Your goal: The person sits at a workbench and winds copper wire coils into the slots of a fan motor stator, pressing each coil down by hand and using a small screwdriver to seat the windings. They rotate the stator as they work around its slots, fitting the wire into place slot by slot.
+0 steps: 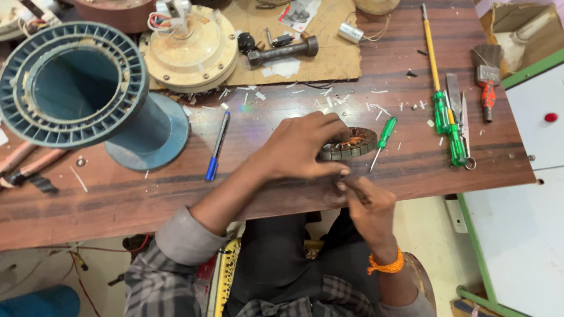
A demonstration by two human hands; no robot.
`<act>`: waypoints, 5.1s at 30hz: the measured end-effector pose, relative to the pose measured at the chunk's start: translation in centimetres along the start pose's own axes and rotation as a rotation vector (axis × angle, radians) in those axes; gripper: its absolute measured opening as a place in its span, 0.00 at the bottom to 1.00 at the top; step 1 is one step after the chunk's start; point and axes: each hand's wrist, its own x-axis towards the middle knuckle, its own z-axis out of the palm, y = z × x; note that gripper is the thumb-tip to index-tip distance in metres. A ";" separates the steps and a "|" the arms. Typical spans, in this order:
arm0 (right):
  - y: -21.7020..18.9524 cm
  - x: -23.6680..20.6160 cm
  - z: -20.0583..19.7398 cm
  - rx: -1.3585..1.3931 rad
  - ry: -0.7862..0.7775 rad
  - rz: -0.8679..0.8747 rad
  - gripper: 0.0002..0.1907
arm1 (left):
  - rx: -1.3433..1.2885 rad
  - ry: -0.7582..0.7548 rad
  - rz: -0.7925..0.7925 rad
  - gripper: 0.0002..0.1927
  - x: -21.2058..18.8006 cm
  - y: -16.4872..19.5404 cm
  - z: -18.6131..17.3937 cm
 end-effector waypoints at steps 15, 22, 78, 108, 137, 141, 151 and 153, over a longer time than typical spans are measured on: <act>-3.1 5.4 -4.4 -0.041 -0.019 -0.131 0.03 | 0.349 0.089 0.348 0.25 -0.2 -1.2 1.0; -3.4 7.7 -4.6 -0.105 -0.069 -0.373 0.05 | 0.350 0.055 0.352 0.21 -0.2 -1.3 0.6; -8.2 10.9 -5.7 -0.569 -0.340 -0.375 0.12 | -0.474 0.033 -0.145 0.15 1.2 -4.7 3.7; -0.2 5.2 -6.3 0.299 -0.109 0.140 0.06 | 0.373 0.192 0.386 0.24 -0.2 -1.6 1.8; -3.5 15.1 -2.9 -0.476 -0.168 -0.359 0.10 | -1.257 0.203 -0.524 0.49 1.4 -2.2 5.2; -4.3 13.9 -4.0 -0.394 -0.144 -0.349 0.10 | -1.181 0.127 -0.436 0.44 1.0 -1.8 4.3; -5.4 6.1 -5.4 -0.335 -0.171 -0.240 0.10 | -0.517 0.063 0.016 0.19 0.6 -2.5 0.5; -4.9 5.5 -4.7 -0.278 -0.137 -0.305 0.08 | -0.574 0.028 -0.044 0.19 0.6 -2.2 0.6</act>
